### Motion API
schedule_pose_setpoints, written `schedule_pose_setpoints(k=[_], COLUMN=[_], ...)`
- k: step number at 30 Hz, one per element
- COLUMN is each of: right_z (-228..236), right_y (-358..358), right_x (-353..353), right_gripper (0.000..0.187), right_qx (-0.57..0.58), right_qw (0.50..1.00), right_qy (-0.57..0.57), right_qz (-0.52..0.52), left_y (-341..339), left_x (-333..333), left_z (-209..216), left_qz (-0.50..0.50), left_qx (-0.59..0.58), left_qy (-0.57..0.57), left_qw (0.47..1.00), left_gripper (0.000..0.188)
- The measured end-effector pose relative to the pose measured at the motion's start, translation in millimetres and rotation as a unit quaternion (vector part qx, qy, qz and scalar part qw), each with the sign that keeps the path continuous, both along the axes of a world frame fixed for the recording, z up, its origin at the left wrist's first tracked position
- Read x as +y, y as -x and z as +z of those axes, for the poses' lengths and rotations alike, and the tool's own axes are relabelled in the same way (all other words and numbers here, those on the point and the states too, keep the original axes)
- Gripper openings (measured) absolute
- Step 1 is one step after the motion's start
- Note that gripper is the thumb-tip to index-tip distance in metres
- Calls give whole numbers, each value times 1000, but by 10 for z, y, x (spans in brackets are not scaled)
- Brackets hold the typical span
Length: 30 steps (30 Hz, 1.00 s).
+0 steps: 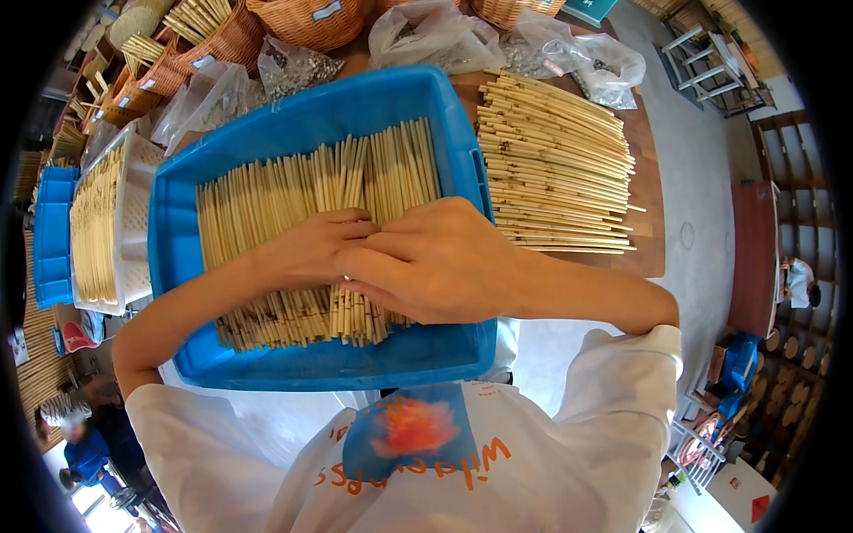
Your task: The person assembles bundles of thin bamboo rods by sliding a small decorative piece onto each rod and gathering them together.
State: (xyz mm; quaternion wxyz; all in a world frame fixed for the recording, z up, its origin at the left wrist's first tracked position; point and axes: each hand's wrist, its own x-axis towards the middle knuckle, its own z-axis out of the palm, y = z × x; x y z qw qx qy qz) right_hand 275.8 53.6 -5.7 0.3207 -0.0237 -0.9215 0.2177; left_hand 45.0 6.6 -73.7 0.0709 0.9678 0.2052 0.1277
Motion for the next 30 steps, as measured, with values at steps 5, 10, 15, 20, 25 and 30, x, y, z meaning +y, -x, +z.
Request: schedule_pose_setpoints(k=[5,10,15,20,25,30], right_z=[64,168,126,208,260,273], right_y=[-41,-108,-105,-133,-191,-219], right_x=[34,-4,-39,-60,-131,-147], right_gripper=[21,17,16,23,28,29], right_qx=[84,131,166,157,207,172], right_qw=[991,964,948,950,940,939], right_qy=[65,162,194,176,161,226], right_qz=[-83,-163,-190,-207,-218,-195], left_y=[47,52,53,65,106,110], left_x=[72,131,146,143,153,153], left_z=[328,547,544,552,544,587], left_qz=[35,99,142,157,168,182], left_qx=[-113,-236,-308,-327,-329,-325], left_qy=[88,155,156,145,152,171], left_qw=[989,954,928,921,917,912], left_gripper=[22,26,28,29,31,30])
